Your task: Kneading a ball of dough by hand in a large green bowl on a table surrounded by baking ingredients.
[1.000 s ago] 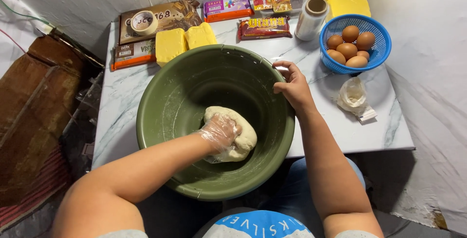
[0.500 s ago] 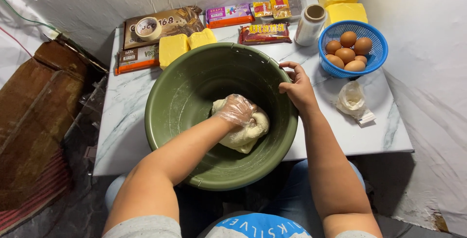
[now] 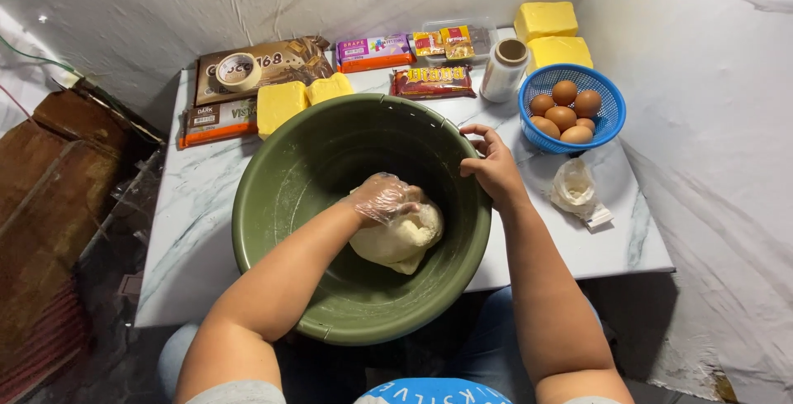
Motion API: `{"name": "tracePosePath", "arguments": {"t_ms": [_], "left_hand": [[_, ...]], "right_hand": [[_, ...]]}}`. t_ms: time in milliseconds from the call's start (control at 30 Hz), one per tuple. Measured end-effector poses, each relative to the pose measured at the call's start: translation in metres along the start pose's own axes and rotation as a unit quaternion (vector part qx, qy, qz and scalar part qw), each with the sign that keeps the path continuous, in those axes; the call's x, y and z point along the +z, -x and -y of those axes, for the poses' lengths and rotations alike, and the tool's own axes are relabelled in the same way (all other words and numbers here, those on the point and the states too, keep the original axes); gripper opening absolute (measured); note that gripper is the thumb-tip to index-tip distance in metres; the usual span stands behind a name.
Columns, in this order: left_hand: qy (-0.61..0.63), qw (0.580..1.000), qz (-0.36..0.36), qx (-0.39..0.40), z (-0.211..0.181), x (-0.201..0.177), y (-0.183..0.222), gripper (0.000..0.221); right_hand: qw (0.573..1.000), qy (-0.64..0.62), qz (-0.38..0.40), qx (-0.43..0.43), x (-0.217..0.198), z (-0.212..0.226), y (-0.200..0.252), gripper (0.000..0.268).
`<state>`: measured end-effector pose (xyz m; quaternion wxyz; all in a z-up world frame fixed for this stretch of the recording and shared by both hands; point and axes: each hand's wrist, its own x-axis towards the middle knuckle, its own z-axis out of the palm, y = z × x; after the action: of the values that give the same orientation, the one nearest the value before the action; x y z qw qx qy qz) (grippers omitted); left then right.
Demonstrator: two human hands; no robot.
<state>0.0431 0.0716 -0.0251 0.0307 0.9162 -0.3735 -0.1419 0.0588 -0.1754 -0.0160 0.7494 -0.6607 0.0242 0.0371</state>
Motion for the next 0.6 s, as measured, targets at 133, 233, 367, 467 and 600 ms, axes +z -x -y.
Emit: {"name": "tracePosePath", "arguments": {"t_ms": [133,233,367,467,600], "left_hand": [[0.166,0.977,-0.132,-0.017,0.002,-0.015,0.016,0.104],[0.226,0.96,-0.116,-0.116,-0.009,-0.05,0.017,0.087],[0.129,0.968,0.0,-0.213,-0.023,-0.063,0.008,0.076],[0.061,0.958,0.099,-0.263,-0.028,-0.053,0.007,0.101],[0.064,0.926,0.156,-0.337,-0.029,-0.068,0.002,0.109]], "right_hand": [[1.0,-0.004,0.01,-0.016,0.003,-0.005,-0.003,0.081],[1.0,0.004,0.007,-0.011,-0.001,-0.013,-0.008,0.081],[1.0,-0.007,-0.01,0.009,0.0,-0.013,-0.006,0.08],[1.0,-0.004,-0.013,0.008,0.002,-0.008,-0.003,0.08],[1.0,0.008,-0.007,0.023,-0.001,-0.007,-0.005,0.08]]}}
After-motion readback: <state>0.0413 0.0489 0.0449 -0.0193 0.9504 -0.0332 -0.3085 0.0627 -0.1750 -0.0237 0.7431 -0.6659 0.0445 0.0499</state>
